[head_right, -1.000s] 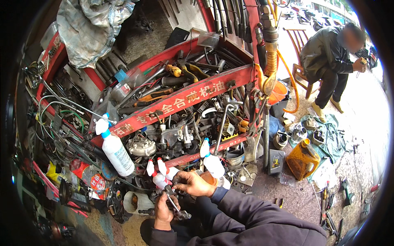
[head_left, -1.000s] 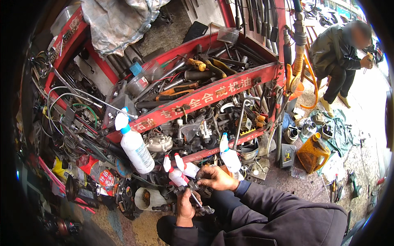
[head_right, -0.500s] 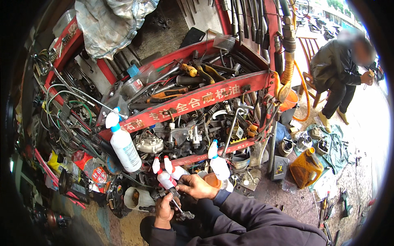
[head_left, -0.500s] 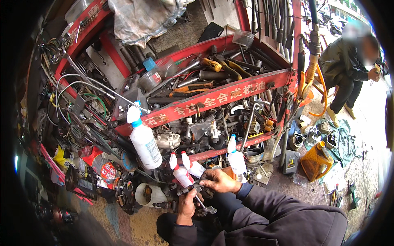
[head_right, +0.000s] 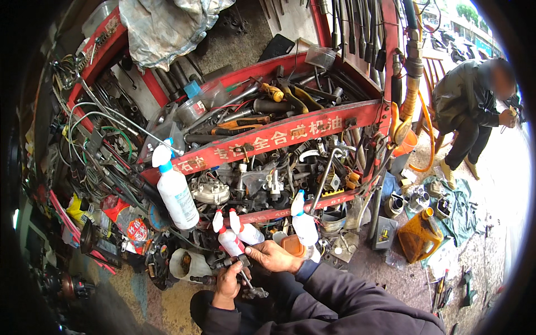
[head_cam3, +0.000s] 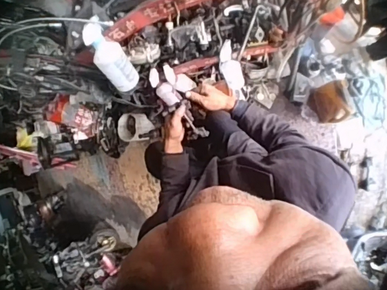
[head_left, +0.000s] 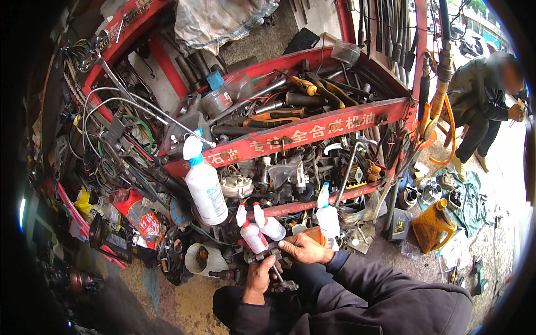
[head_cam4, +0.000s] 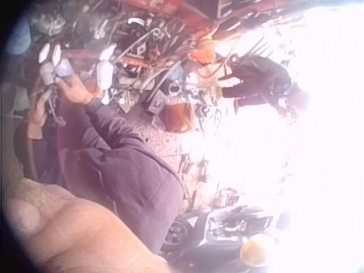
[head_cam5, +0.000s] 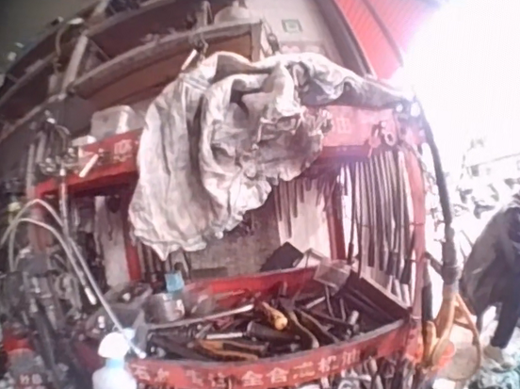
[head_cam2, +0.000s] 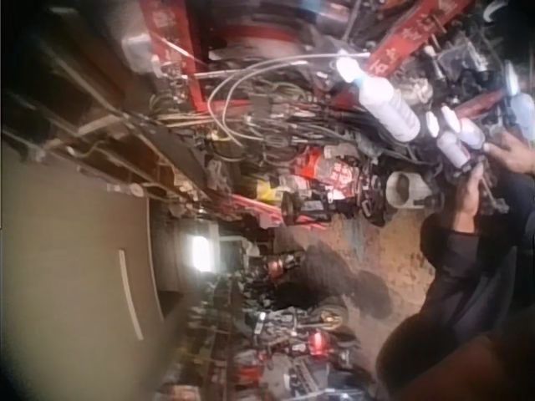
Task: The person removes a metal cover from a scooter engine, then handles and inspects several small engine components including a carburetor and a spark plug. They use a wrench to tighten a bolt on the carburetor and place the parts on a red workbench.
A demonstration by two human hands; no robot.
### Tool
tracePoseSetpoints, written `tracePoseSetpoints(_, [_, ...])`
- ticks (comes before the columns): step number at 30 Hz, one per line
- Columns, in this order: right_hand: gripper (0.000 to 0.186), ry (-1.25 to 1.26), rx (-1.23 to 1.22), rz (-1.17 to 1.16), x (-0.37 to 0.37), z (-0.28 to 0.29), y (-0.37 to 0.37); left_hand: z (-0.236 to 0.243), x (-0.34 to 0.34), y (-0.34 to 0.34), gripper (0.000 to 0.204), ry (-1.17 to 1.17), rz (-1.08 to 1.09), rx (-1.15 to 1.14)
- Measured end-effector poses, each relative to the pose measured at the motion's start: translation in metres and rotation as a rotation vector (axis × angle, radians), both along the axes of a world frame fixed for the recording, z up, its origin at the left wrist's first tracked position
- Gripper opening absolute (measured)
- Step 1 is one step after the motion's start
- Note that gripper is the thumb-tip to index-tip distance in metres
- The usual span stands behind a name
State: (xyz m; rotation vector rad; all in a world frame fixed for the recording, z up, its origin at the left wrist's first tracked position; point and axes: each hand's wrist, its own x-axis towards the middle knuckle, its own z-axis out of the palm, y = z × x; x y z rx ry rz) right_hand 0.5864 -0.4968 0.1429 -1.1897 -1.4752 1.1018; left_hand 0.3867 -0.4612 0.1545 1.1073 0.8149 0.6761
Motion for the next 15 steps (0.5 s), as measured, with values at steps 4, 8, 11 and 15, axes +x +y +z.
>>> tracePoseSetpoints(4, [0.041, 0.123, 0.164, -0.042, -0.0004, -0.0005, 0.0007, -0.0005, 0.0001, 0.0000, 0.019, 0.000, 0.024, 0.008])
tracePoseSetpoints(8, [0.037, 0.095, -0.026, 0.009, 0.0004, 0.0007, -0.0028, -0.0039, -0.0018, -0.0012, 0.024, 0.035, 0.017, 0.017])
tracePoseSetpoints(11, [0.035, 0.079, 0.240, -0.066, 0.0005, 0.0001, -0.0063, -0.0062, -0.0036, -0.0023, 0.027, 0.054, 0.024, 0.043])
tracePoseSetpoints(15, [0.034, 0.132, 0.029, -0.015, -0.0041, -0.0059, -0.0071, -0.0061, -0.0057, -0.0032, 0.026, 0.069, 0.022, 0.035])
